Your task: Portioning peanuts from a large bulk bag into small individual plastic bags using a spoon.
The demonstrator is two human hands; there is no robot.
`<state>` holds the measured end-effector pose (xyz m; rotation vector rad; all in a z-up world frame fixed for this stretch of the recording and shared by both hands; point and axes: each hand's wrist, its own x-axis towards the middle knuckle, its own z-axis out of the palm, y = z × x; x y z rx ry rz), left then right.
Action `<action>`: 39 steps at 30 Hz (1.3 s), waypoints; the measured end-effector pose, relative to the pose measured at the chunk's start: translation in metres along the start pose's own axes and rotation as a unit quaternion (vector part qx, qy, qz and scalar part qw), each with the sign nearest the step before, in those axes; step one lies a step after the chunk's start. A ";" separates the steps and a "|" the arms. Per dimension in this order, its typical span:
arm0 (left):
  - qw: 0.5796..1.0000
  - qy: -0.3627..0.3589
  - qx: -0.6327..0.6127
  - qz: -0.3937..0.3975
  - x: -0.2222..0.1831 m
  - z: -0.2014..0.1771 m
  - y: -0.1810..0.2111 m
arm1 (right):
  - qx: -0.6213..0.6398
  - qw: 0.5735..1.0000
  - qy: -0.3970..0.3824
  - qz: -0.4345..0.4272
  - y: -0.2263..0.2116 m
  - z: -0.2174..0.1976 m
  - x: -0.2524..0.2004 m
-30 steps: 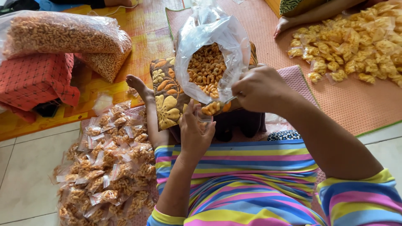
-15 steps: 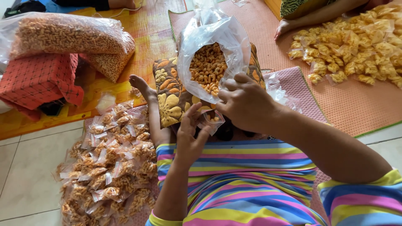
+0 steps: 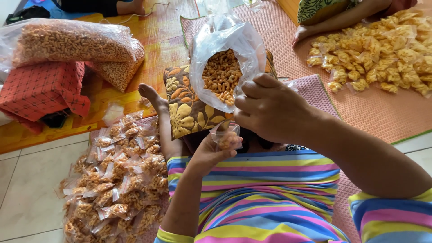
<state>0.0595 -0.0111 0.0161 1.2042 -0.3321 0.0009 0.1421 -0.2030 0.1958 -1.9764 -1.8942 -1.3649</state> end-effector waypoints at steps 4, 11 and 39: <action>0.999 0.047 -0.020 -0.005 0.003 0.001 -0.005 | 0.024 1.000 -0.010 -0.006 -0.006 -0.001 0.003; 0.997 0.054 -0.050 0.005 0.001 0.005 0.003 | 0.025 1.000 -0.014 -0.012 -0.011 -0.006 0.006; 0.985 0.036 -0.144 -0.093 -0.008 -0.024 -0.014 | -0.044 0.900 -0.246 0.356 0.018 0.188 -0.076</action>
